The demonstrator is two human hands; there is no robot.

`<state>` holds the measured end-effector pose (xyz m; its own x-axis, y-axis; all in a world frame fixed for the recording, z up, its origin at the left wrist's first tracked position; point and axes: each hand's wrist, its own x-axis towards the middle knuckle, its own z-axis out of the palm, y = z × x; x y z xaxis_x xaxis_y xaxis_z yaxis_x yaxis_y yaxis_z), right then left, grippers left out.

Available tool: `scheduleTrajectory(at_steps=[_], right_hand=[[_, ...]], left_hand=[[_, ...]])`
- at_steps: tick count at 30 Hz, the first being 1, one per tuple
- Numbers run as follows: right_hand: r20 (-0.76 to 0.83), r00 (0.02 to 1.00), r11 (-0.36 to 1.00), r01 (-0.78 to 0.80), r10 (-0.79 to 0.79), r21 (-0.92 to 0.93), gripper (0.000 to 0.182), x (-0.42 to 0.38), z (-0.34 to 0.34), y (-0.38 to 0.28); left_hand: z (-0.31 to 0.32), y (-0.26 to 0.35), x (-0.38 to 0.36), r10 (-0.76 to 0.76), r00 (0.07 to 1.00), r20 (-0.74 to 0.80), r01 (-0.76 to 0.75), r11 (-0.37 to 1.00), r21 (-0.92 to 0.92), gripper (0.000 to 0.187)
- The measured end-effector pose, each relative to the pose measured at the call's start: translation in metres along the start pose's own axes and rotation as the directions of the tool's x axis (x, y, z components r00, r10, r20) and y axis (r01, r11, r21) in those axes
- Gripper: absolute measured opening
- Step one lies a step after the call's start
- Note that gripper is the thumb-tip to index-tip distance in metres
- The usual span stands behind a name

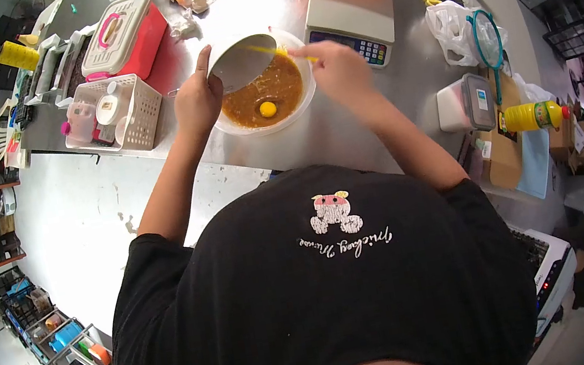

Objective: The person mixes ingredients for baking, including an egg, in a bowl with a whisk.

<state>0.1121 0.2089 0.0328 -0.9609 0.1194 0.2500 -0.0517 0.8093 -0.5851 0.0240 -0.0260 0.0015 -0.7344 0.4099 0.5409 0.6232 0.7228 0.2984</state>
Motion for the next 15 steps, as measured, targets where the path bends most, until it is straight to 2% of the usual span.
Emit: scheduleTrajectory(at_steps=[3,4,5,7,8,10,15], right_hand=[[0.0,0.998,0.994,0.06,-0.061,-0.09,0.038,0.013,-0.021,-0.016],[-0.029,0.991,0.986,0.123,-0.127,-0.113,0.033,0.016,-0.015,-0.013],[-0.033,0.992,0.986,0.121,-0.125,-0.115,0.033,0.017,-0.006,-0.011],[0.01,0.98,0.969,0.198,-0.199,-0.15,0.033,0.017,0.011,-0.007],[0.009,0.98,0.969,0.197,-0.198,-0.15,0.033,0.016,0.015,-0.004],[0.026,0.998,0.995,0.06,-0.058,-0.075,0.035,0.016,0.017,0.0],[-0.088,0.992,0.995,0.092,-0.096,-0.045,0.037,0.021,0.004,0.001]], left_hand=[[0.002,0.0,-0.002,0.019,1.0,0.005,-0.019,1.0,-0.006,0.056],[0.003,0.0,-0.001,0.031,1.0,-0.006,-0.031,0.999,-0.015,0.056],[0.003,0.0,0.001,0.034,0.999,-0.006,-0.035,0.999,-0.017,0.056],[0.0,-0.001,0.006,0.101,0.994,-0.029,-0.101,0.995,0.017,0.056],[-0.002,-0.002,0.008,0.103,0.994,-0.029,-0.102,0.995,0.017,0.056],[-0.006,-0.006,0.012,0.097,0.994,-0.044,-0.096,0.995,0.025,0.056],[-0.008,-0.012,0.009,0.019,0.999,-0.029,-0.017,0.999,0.041,0.056]])
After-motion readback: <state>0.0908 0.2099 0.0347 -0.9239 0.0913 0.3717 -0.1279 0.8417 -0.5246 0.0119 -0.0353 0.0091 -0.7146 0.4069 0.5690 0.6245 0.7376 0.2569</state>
